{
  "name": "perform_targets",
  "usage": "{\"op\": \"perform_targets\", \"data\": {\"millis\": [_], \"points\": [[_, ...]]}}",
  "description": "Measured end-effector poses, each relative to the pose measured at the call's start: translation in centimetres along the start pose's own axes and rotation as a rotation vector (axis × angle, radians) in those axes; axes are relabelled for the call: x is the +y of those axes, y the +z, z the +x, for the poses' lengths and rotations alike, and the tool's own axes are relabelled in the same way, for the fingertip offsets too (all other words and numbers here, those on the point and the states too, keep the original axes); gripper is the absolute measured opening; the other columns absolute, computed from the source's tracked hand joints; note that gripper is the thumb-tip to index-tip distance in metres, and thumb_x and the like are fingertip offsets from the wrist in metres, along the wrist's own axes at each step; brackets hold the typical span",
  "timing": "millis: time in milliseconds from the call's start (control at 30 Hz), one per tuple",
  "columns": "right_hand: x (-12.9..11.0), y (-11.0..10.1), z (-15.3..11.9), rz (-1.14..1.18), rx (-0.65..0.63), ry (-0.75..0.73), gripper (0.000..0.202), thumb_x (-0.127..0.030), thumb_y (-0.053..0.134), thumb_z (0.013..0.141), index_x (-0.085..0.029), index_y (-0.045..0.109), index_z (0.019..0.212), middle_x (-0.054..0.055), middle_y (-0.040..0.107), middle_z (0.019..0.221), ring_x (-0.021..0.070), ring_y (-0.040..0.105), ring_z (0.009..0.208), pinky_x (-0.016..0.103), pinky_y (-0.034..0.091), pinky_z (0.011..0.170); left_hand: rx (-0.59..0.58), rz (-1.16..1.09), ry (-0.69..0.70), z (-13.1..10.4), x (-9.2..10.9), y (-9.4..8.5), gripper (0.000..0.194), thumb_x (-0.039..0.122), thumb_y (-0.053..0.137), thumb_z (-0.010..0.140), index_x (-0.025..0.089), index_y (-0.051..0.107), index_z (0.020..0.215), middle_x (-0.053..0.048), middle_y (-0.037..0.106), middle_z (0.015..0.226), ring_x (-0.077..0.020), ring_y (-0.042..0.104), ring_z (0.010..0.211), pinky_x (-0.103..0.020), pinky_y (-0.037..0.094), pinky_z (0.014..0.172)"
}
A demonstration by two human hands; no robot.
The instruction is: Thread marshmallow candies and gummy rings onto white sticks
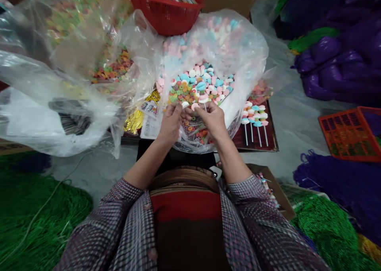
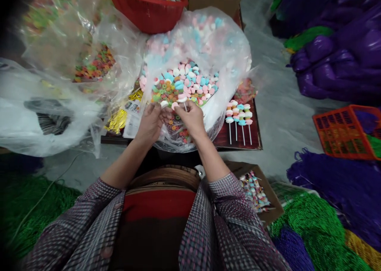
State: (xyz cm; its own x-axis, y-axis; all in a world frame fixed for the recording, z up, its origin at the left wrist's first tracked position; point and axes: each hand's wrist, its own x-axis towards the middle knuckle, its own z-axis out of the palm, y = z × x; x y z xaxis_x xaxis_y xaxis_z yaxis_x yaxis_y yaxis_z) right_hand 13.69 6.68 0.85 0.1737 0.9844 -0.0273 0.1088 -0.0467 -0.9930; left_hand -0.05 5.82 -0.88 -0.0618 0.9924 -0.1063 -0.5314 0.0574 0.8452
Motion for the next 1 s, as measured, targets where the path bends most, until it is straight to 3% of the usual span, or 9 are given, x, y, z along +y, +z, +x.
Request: {"op": "perform_targets", "data": {"millis": [133,233,300,400,533,667,800,900,1000], "points": [[0.2,1.0,-1.6,0.102,-0.016,0.019,0.031,-0.045,0.074,0.074,-0.023,0.053,0.074,-0.006,0.055,0.070,0.0111,0.050,0.067,0.028,0.044,0.069,-0.081,0.169,0.220,-0.5,-0.4,0.3,0.047,0.064,0.082,0.078,0.024,0.060,0.087,0.006,0.062,0.065,-0.0075,0.056,0.055,-0.022,0.044,0.056],[-0.1,1.1,-2.0,0.181,-0.063,0.024,0.034,-0.050,0.076,0.075,-0.024,0.054,0.078,-0.006,0.053,0.067,0.0109,0.049,0.063,0.027,0.043,0.062,-0.093,0.290,0.288,-0.8,-0.3,0.1,0.046,0.066,0.078,0.082,0.024,0.059,0.087,0.006,0.059,0.065,-0.0082,0.056,0.057,-0.023,0.045,0.059],[-0.5,0.8,-2.3,0.206,-0.116,0.036,0.038,-0.056,0.076,0.079,-0.025,0.054,0.079,-0.007,0.047,0.063,0.0100,0.042,0.055,0.025,0.038,0.053,-0.082,0.372,0.301,-1.0,0.0,0.0,0.039,0.061,0.076,0.088,0.025,0.060,0.090,0.005,0.061,0.069,-0.0095,0.058,0.061,-0.025,0.047,0.064],[-0.8,0.3,-2.4,0.200,-0.190,0.047,0.045,-0.067,0.071,0.083,-0.026,0.051,0.081,-0.008,0.038,0.060,0.0088,0.031,0.049,0.026,0.030,0.045,-0.067,0.483,0.313,-1.6,0.7,0.0,0.019,0.039,0.076,0.092,0.025,0.064,0.089,0.004,0.063,0.076,-0.0114,0.059,0.069,-0.026,0.048,0.073],[-0.5,-0.1,-2.2,0.166,-0.173,0.092,0.049,-0.070,0.075,0.080,-0.027,0.052,0.085,-0.008,0.037,0.061,0.0090,0.032,0.049,0.026,0.031,0.044,-0.078,0.510,0.271,-2.6,1.7,0.6,0.012,0.016,0.081,0.085,0.021,0.069,0.085,0.000,0.066,0.082,-0.0139,0.061,0.080,-0.027,0.047,0.082],[-0.1,-0.4,-2.4,0.133,-0.139,0.088,0.043,-0.064,0.075,0.083,-0.027,0.056,0.093,-0.005,0.048,0.067,0.0113,0.044,0.054,0.027,0.039,0.047,-0.125,0.353,0.160,-2.6,1.5,0.5,0.019,0.038,0.078,0.091,0.024,0.072,0.102,0.002,0.063,0.077,-0.0130,0.060,0.069,-0.028,0.048,0.075],[-0.3,-0.5,-3.0,0.123,-0.126,0.064,0.039,-0.061,0.072,0.085,-0.026,0.058,0.095,-0.001,0.057,0.075,0.0137,0.055,0.065,0.027,0.045,0.053,-0.245,0.293,0.053,-1.9,1.3,-0.1,0.041,0.061,0.083,0.079,0.023,0.078,0.093,0.002,0.062,0.070,-0.0108,0.054,0.062,-0.027,0.047,0.067],[-0.4,-0.5,-3.3,0.121,-0.083,0.047,0.036,-0.057,0.072,0.087,-0.024,0.058,0.093,-0.001,0.059,0.078,0.0134,0.058,0.069,0.026,0.047,0.055,-0.291,0.263,0.031,-1.7,1.4,0.0,0.043,0.058,0.091,0.070,0.021,0.080,0.089,0.002,0.065,0.071,-0.0108,0.058,0.068,-0.026,0.051,0.073],[-0.4,-0.6,-3.3,0.083,-0.063,0.007,0.034,-0.056,0.070,0.087,-0.024,0.058,0.092,0.000,0.060,0.080,0.0136,0.059,0.072,0.026,0.046,0.057,-0.251,0.231,0.018,-1.8,1.3,0.3,0.033,0.045,0.093,0.070,0.021,0.080,0.088,0.002,0.070,0.075,-0.0112,0.061,0.073,-0.026,0.052,0.075]]}}
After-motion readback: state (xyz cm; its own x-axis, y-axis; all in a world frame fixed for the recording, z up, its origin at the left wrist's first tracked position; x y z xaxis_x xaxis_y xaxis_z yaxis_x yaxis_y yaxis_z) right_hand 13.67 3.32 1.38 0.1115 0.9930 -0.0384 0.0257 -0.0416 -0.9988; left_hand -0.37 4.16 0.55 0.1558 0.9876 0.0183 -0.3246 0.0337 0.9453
